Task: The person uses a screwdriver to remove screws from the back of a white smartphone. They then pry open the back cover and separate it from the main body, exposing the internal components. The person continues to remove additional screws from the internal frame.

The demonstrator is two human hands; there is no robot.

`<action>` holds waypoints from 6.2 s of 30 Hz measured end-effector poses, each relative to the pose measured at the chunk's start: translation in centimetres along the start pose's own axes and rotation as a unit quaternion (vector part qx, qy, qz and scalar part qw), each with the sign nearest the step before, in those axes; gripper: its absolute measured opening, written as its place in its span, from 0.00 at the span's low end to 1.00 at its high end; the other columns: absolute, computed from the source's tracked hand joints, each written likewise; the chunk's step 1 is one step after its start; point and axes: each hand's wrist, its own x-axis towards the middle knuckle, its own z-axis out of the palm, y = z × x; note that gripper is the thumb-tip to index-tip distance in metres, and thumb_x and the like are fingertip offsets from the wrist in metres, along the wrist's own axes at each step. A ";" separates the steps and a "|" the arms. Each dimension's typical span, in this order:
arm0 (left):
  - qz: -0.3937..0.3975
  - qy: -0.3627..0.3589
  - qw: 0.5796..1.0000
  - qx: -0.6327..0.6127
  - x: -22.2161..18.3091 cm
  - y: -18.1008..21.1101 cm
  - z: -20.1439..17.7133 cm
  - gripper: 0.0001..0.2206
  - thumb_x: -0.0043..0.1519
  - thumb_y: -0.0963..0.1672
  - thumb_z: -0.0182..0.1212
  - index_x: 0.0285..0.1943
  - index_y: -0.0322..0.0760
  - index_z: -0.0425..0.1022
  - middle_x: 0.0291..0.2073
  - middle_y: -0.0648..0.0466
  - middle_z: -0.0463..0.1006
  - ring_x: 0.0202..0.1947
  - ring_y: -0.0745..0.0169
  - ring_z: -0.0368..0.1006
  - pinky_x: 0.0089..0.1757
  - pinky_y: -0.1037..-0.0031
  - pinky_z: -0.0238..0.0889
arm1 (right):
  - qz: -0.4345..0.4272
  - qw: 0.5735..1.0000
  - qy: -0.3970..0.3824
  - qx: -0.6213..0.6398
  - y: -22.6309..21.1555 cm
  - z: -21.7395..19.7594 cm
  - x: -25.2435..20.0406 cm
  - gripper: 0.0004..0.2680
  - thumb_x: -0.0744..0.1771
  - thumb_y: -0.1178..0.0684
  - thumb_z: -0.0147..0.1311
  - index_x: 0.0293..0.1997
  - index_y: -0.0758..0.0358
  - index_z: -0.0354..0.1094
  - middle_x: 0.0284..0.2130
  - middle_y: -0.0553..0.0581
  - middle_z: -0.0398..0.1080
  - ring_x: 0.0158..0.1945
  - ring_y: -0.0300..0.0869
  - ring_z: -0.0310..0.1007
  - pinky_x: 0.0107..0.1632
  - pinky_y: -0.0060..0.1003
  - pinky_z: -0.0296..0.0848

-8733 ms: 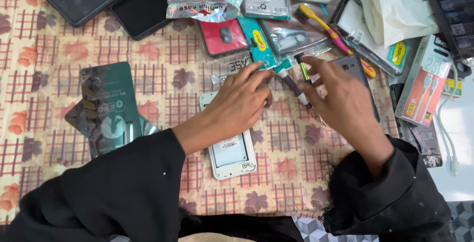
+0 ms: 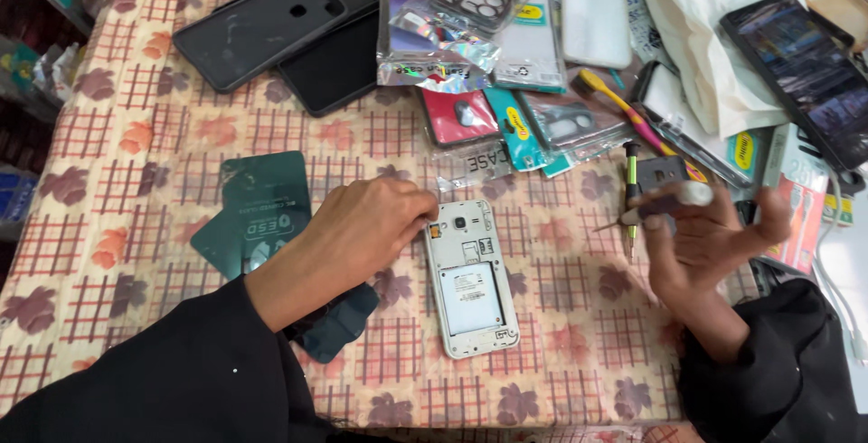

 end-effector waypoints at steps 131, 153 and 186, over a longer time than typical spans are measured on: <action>0.088 -0.030 0.995 -0.045 -2.5 2.1 5.7 0.41 0.40 0.59 0.77 0.61 0.38 0.71 0.70 0.49 0.60 0.72 0.51 0.49 0.48 0.43 0.54 | -0.034 0.852 -0.431 0.296 -5.1 5.1 0.1 0.12 0.74 0.54 0.53 0.62 0.52 0.53 0.54 0.66 0.73 0.61 0.56 0.81 0.61 0.55 0.82; 0.099 -0.045 0.992 -0.064 -2.6 1.8 5.8 0.38 0.46 0.58 0.73 0.63 0.36 0.72 0.71 0.47 0.59 0.73 0.47 0.47 0.52 0.41 0.53 | -0.044 0.894 -0.376 0.239 -9.0 7.4 2.2 0.06 0.73 0.58 0.48 0.53 0.60 0.55 0.47 0.66 0.70 0.52 0.57 0.80 0.57 0.52 0.84; 0.238 -0.063 0.958 -0.148 -3.7 2.9 6.8 0.07 0.58 0.50 0.69 0.33 0.49 0.83 0.61 0.66 0.74 0.73 0.61 0.55 0.61 0.34 0.33 | -0.012 0.892 -0.403 0.203 -9.0 6.7 0.4 0.12 0.70 0.64 0.59 0.56 0.59 0.60 0.50 0.61 0.72 0.52 0.56 0.81 0.51 0.52 0.85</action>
